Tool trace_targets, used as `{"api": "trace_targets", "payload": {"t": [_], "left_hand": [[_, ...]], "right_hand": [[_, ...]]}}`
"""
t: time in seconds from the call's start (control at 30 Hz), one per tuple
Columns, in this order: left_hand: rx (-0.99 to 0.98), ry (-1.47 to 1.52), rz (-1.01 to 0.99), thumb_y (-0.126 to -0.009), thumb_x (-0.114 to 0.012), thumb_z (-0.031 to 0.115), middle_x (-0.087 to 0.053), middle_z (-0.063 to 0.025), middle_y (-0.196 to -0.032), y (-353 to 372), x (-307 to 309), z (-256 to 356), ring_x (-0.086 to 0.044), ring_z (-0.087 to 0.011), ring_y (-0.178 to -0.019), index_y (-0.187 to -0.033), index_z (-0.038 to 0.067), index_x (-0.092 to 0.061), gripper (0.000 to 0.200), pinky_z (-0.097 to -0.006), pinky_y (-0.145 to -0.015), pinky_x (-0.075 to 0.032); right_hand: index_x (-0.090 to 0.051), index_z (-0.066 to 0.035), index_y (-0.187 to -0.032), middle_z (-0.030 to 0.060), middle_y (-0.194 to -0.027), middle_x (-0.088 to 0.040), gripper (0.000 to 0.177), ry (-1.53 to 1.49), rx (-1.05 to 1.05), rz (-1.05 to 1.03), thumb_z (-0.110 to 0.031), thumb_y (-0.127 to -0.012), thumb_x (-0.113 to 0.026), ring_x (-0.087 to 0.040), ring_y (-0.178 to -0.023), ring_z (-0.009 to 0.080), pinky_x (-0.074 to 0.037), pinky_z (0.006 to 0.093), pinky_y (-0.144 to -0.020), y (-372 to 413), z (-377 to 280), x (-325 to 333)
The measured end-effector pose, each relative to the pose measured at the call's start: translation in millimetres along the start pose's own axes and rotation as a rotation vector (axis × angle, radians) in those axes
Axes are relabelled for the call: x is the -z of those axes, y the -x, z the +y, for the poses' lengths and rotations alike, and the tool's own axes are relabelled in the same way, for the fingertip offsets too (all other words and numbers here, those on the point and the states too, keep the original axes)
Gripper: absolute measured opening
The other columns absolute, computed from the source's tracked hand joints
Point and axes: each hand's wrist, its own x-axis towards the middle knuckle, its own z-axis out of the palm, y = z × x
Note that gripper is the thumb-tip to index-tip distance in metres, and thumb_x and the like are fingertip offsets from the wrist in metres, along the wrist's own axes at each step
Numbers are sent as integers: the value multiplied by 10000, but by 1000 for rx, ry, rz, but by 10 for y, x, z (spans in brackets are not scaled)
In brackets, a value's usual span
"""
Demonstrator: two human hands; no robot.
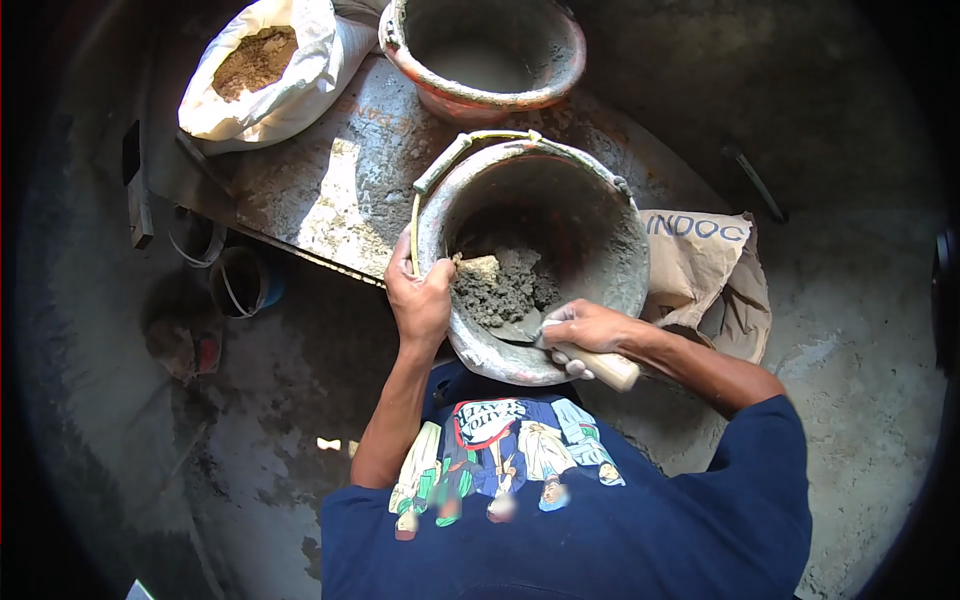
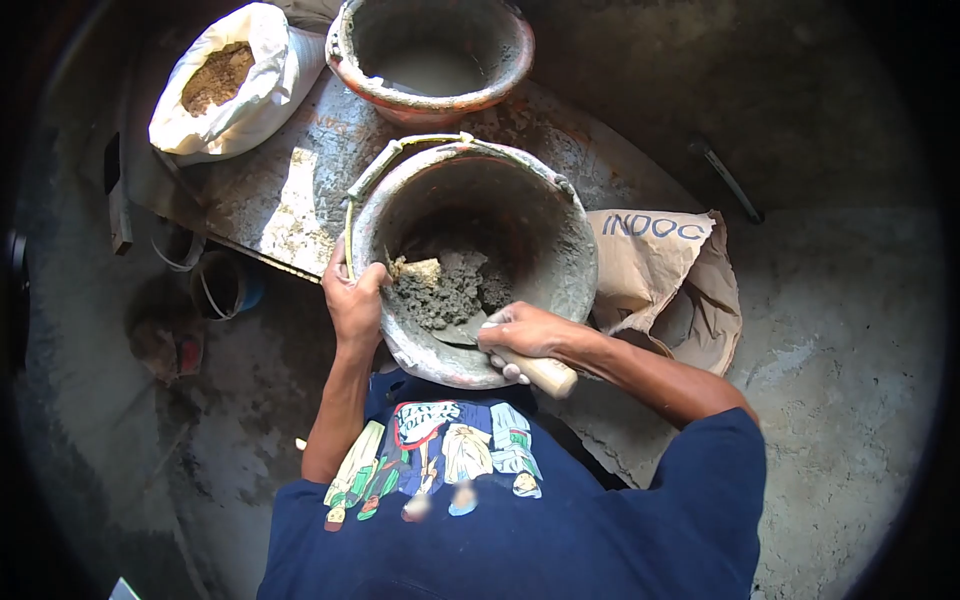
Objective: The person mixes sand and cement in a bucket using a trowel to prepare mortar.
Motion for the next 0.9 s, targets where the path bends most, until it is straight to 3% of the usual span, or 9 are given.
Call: {"api": "trace_targets", "payload": {"t": [0.13,0.27,0.33,0.53,0.6,0.73,0.9], "left_hand": [[3,-42,24,-702,-511,-57,-588,-30,-852,19,64,12,-508,-54,-661,-1139,-62,-529,437,-195,-582,-416],[-6,-64,2,-681,-491,-73,-590,-47,-928,-10,44,1,-542,-101,-776,-1178,-59,-522,498,-216,-686,-446],[-14,-50,35,-690,-504,-54,-583,-35,-817,-16,28,14,-509,-61,-648,-1117,-54,-545,429,-205,-565,-420],[-33,-22,37,-674,-495,-57,-564,-19,-781,-45,1,13,-487,-64,-616,-1111,-56,-547,441,-204,-555,-413],[-36,-39,37,-666,-496,-58,-563,-19,-774,-56,6,-4,-486,-67,-610,-1108,-55,-547,445,-208,-554,-414],[-36,-61,22,-668,-494,-49,-566,-24,-780,-65,-8,19,-493,-66,-625,-1096,-54,-552,432,-213,-557,-414],[-90,-15,32,-668,-500,-36,-571,-27,-746,-86,-46,5,-489,-66,-596,-1088,-40,-564,425,-223,-542,-410]], "right_hand": [[-536,-14,-804,65,-596,-524,153,-350,-91,-34,-161,-836,-568,-468,-405,123,-396,271,-337,-104,-105,-23],[-513,-23,-834,49,-627,-502,148,-548,-44,-63,-157,-831,-577,-452,-419,101,-368,238,-327,-109,-63,113],[-499,-41,-913,24,-642,-476,161,-625,7,-13,-173,-846,-562,-421,-412,69,-343,196,-319,-90,-89,106],[-485,-22,-873,-1,-652,-464,193,-1055,40,-176,-195,-858,-571,-426,-435,41,-353,161,-320,88,-100,319],[-488,-21,-879,-4,-657,-466,199,-1063,60,-184,-204,-868,-567,-426,-434,44,-352,163,-318,207,-54,416],[-497,-27,-858,30,-660,-479,241,-593,51,76,-258,-882,-564,-431,-441,63,-349,183,-332,588,-155,256],[-444,-62,-792,44,-641,-467,234,-435,-158,157,-258,-904,-505,-449,-454,120,-412,264,-377,117,-189,231]]}}
